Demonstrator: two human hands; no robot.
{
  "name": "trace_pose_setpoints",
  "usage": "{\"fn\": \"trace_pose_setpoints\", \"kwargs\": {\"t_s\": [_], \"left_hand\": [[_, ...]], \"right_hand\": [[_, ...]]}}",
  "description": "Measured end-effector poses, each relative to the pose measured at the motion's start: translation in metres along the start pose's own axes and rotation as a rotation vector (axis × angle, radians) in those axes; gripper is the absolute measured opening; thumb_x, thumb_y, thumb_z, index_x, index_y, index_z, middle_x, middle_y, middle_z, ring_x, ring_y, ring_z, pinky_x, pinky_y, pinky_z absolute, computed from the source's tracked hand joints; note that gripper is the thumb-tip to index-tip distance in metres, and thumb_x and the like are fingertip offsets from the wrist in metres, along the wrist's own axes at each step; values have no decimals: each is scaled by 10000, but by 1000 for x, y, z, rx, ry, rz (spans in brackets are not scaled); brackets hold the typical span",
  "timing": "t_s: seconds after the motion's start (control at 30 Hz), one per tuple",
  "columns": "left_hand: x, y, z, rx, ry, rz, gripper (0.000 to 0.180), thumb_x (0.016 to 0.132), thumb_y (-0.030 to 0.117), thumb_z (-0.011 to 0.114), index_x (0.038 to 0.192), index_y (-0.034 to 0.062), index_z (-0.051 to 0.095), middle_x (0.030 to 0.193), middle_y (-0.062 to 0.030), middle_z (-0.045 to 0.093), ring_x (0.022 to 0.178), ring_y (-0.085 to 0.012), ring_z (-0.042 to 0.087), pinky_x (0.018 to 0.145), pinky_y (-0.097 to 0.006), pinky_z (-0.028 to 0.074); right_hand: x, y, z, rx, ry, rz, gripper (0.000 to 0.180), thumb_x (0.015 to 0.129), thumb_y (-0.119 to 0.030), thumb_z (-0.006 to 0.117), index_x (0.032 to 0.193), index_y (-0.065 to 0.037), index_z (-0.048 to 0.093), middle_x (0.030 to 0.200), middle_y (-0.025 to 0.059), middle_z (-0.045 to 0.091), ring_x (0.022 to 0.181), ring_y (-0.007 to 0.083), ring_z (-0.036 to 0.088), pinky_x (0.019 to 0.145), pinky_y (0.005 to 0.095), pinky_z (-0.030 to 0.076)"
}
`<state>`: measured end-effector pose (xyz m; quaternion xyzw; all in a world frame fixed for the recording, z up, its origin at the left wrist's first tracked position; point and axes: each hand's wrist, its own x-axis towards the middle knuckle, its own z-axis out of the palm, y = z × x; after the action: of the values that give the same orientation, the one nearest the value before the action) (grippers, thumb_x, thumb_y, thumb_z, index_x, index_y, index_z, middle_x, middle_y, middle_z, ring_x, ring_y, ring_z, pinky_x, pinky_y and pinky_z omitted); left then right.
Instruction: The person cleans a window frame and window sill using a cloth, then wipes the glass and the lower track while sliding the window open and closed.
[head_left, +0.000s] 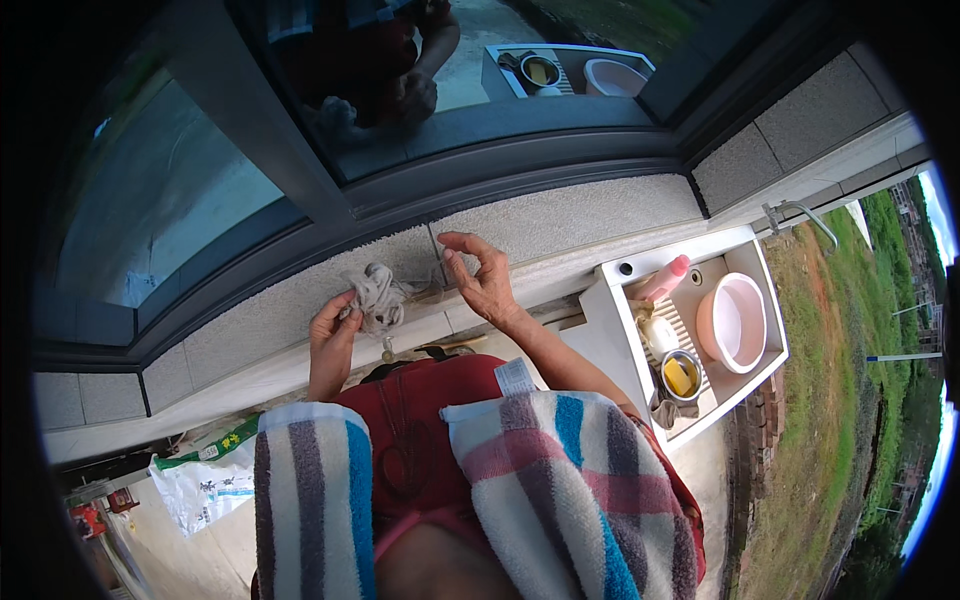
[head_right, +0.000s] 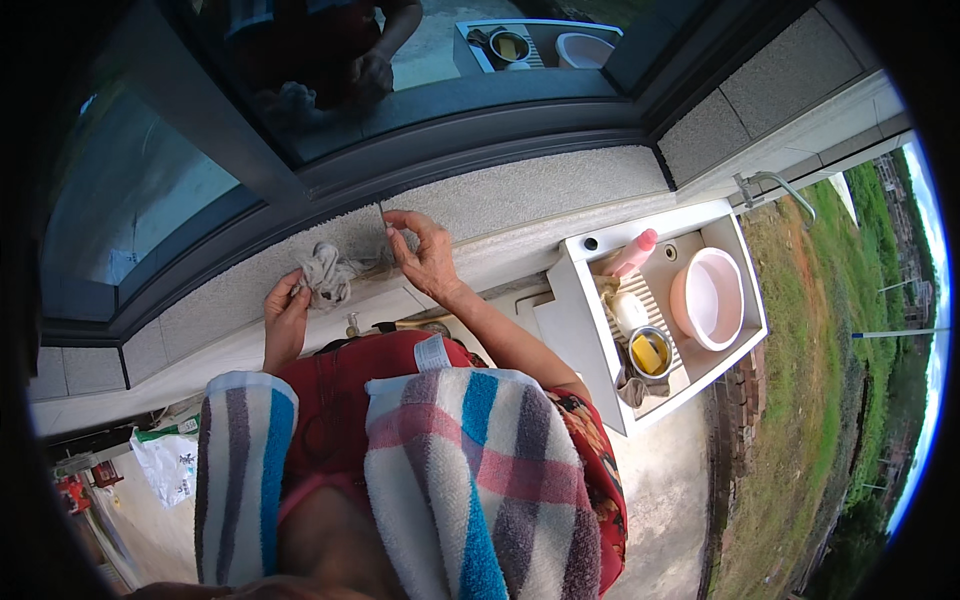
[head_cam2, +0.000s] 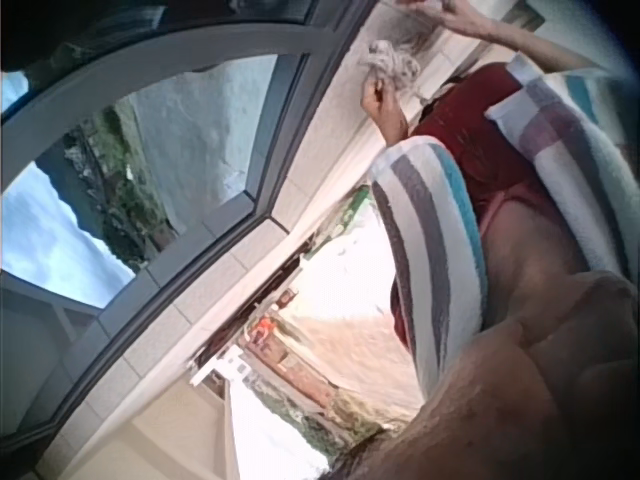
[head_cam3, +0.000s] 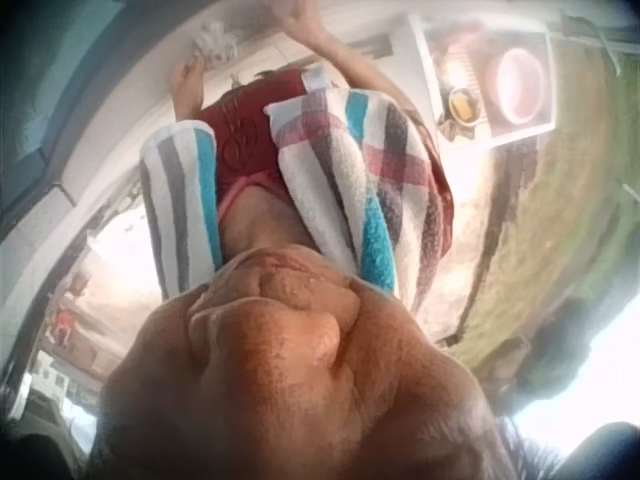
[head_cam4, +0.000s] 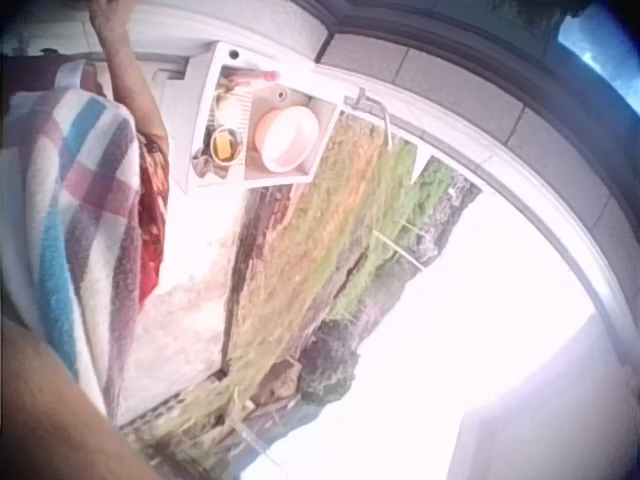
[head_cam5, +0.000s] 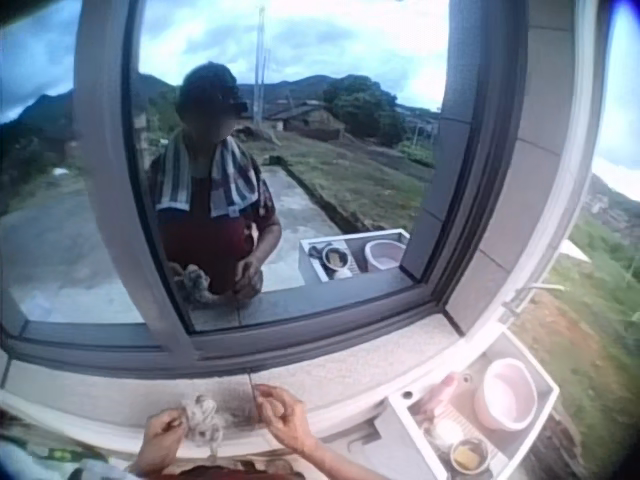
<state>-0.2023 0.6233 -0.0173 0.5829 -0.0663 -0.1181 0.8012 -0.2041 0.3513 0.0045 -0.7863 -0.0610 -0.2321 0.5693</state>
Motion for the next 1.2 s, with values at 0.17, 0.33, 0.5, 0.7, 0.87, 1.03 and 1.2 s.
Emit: {"fn": "trace_pose_setpoints", "kwargs": {"t_s": [0.17, 0.33, 0.5, 0.7, 0.87, 1.03, 1.2], "left_hand": [[18, 17, 8, 292, 173, 176, 259, 965, 21, 526, 1206, 1, 617, 1096, -49, 637, 937, -117, 581, 838, -241, 452], [32, -6, 14, 827, 175, 436, 213, 947, 26, 527, 1113, 5, 660, 1031, -76, 607, 892, -158, 584, 766, -249, 461], [22, -9, 24, 952, 222, 439, 220, 922, 68, 568, 1114, 9, 656, 1066, -118, 582, 935, -213, 589, 794, -293, 464], [21, 2, 34, 1052, 197, 449, 334, 841, 170, 702, 1150, 54, 652, 1102, -141, 582, 1009, -288, 592, 878, -345, 469], [23, -2, 35, 1072, 282, 416, 317, 824, 164, 729, 1127, 85, 673, 1091, -137, 605, 996, -295, 613, 856, -356, 488], [27, -16, 34, 1098, 384, 513, 257, 840, 110, 709, 1096, 90, 695, 1021, -121, 627, 932, -285, 629, 797, -347, 504], [27, -25, 40, 1201, 462, 599, 256, 857, 86, 685, 1110, 123, 701, 1021, -118, 624, 901, -275, 635, 754, -355, 518]], "right_hand": [[35, 9, -50, -200, 285, -108, 184, 872, -70, 638, 1052, -40, 663, 972, 141, 684, 871, 312, 656, 777, 381, 516], [90, 76, -165, -377, 702, 1, 292, 873, -74, 645, 1162, -45, 613, 952, 117, 643, 847, 260, 633, 775, 372, 508], [150, 146, -263, -678, 887, 124, 534, 869, -244, 676, 1293, 21, 488, 1166, 230, 525, 1030, 347, 583, 875, 419, 482], [178, 210, -319, -783, 900, 63, 583, 865, -394, 698, 1243, 5, 503, 1148, 221, 505, 1002, 369, 587, 840, 445, 514], [179, 230, -327, -611, 896, 54, 654, 855, -507, 691, 1265, -26, 523, 1167, 168, 500, 982, 296, 582, 848, 405, 512], [174, 232, -330, -583, 914, 127, 652, 861, -526, 673, 1275, -39, 547, 1198, 162, 514, 1080, 302, 554, 918, 412, 478], [175, 224, -328, -588, 918, 124, 647, 847, -535, 682, 1247, -38, 579, 1147, 158, 543, 1021, 292, 575, 873, 408, 493]]}}
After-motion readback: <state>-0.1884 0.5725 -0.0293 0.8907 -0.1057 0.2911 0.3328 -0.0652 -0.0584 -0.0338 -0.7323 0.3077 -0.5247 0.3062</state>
